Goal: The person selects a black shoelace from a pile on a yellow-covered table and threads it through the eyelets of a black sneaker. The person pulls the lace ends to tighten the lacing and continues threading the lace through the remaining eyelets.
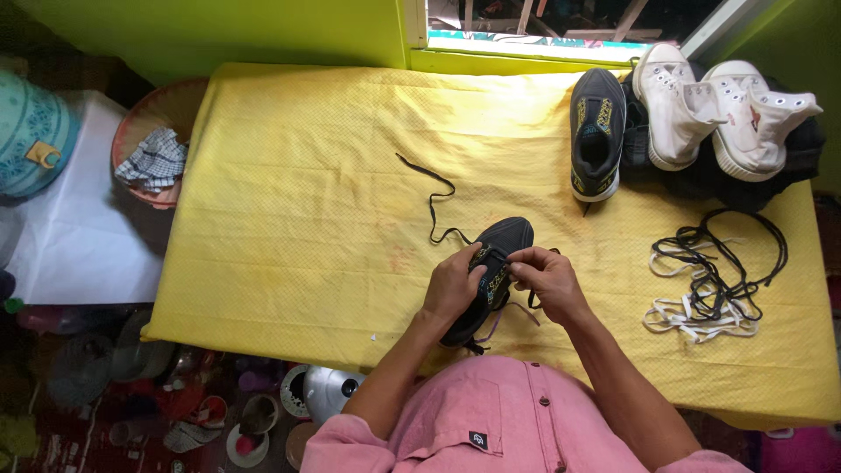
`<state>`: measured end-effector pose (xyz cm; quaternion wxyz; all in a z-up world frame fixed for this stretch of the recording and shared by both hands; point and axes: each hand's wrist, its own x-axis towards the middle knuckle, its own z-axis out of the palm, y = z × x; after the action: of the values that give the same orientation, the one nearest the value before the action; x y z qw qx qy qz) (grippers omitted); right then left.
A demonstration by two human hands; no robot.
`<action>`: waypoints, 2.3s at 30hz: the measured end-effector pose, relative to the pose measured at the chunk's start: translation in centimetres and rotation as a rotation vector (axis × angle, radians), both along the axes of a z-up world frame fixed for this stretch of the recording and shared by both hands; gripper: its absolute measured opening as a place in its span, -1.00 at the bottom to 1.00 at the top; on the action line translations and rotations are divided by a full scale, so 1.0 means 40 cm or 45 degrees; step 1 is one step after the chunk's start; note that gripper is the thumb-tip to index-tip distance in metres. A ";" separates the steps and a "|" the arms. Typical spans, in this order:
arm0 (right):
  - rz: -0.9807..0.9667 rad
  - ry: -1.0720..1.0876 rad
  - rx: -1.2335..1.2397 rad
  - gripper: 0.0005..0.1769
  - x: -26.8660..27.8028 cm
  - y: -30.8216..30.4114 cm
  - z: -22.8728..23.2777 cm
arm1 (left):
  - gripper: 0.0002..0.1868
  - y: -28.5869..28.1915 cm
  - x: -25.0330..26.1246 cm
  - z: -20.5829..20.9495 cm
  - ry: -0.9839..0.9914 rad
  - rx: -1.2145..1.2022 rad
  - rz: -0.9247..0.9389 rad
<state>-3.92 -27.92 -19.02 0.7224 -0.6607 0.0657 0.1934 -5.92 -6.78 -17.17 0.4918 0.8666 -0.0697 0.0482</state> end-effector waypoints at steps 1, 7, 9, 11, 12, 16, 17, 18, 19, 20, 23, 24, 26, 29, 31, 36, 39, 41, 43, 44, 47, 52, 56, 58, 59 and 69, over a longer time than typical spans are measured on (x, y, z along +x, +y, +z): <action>0.003 -0.031 -0.007 -0.82 -0.002 0.003 0.001 | -0.56 -0.002 0.007 -0.001 0.048 0.009 0.008; -0.064 -0.004 -0.363 -0.84 -0.016 0.030 0.038 | -0.61 -0.007 0.023 -0.014 0.223 -0.216 0.168; -0.066 -0.081 -0.440 -0.84 -0.019 0.038 0.050 | -0.58 0.000 0.030 -0.027 0.333 -0.290 0.232; -0.071 -0.181 -0.516 -0.84 -0.015 0.047 0.060 | -0.55 0.003 0.036 -0.041 0.415 -0.402 0.239; -0.075 -0.238 -0.552 -0.84 -0.013 0.053 0.064 | -0.53 0.006 0.040 -0.049 0.455 -0.458 0.245; -0.088 -0.378 -0.681 -0.82 -0.006 0.086 0.062 | -0.47 0.009 0.045 -0.084 0.592 -0.792 0.242; -0.096 -0.396 -0.707 -0.82 -0.003 0.093 0.060 | -0.46 0.006 0.046 -0.092 0.601 -0.872 0.244; -0.103 -0.416 -0.733 -0.82 0.002 0.099 0.057 | -0.45 0.003 0.046 -0.098 0.609 -0.954 0.247; -0.110 -0.437 -0.758 -0.83 0.005 0.102 0.055 | -0.46 0.001 0.044 -0.103 0.599 -0.927 0.244; -0.107 -0.474 -0.794 -0.83 0.008 0.104 0.053 | -0.47 -0.001 0.042 -0.107 0.587 -0.900 0.243; -0.099 -0.563 -0.875 -0.83 0.010 0.108 0.048 | -0.49 -0.004 0.039 -0.112 0.581 -0.923 0.233; -0.098 -0.577 -0.885 -0.84 0.008 0.109 0.047 | -0.49 -0.005 0.039 -0.113 0.583 -0.949 0.229; -0.087 -0.594 -0.907 -0.84 0.006 0.110 0.044 | -0.49 -0.005 0.038 -0.113 0.585 -0.928 0.238; -0.062 -0.590 -0.924 -0.85 0.004 0.108 0.044 | -0.48 -0.005 0.036 -0.111 0.596 -0.996 0.235; -0.051 -0.579 -0.909 -0.84 0.007 0.105 0.046 | -0.47 -0.007 0.040 -0.108 0.605 -1.038 0.233; -0.002 -0.577 -0.966 -0.85 0.011 0.107 0.049 | -0.47 -0.006 0.037 -0.101 0.621 -1.002 0.251; 0.017 -0.574 -1.005 -0.85 0.012 0.110 0.049 | -0.47 -0.006 0.038 -0.095 0.638 -0.984 0.257; 0.013 -0.584 -1.023 -0.85 0.014 0.115 0.048 | -0.47 -0.008 0.037 -0.089 0.621 -0.978 0.266; -0.006 -0.612 -1.038 -0.85 0.013 0.119 0.047 | -0.47 -0.009 0.038 -0.082 0.619 -0.972 0.265; -0.010 -0.613 -1.049 -0.85 0.011 0.119 0.046 | -0.47 -0.008 0.036 -0.078 0.626 -0.968 0.260; -0.034 -0.652 -1.078 -0.86 0.009 0.126 0.043 | -0.48 -0.006 0.034 -0.072 0.632 -0.897 0.266; -0.074 -0.721 -1.123 -0.86 0.003 0.132 0.040 | -0.49 -0.010 0.030 -0.075 0.560 -0.867 0.256; -0.083 -0.718 -1.108 -0.86 0.000 0.136 0.038 | -0.49 -0.010 0.028 -0.084 0.519 -0.833 0.240; -0.107 -0.749 -1.071 -0.86 -0.001 0.139 0.036 | -0.48 -0.009 0.028 -0.091 0.544 -0.868 0.241; -0.104 -0.737 -1.070 -0.85 -0.001 0.139 0.035 | -0.46 -0.009 0.029 -0.096 0.567 -0.917 0.243; -0.020 -0.515 -0.989 -0.78 0.006 0.127 0.042 | -0.40 0.035 0.086 -0.127 0.684 -0.960 0.055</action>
<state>-3.66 -22.85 -17.34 0.4201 -0.9073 -0.0044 0.0155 -2.47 -5.36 -22.25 0.7722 0.6102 0.1005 -0.1457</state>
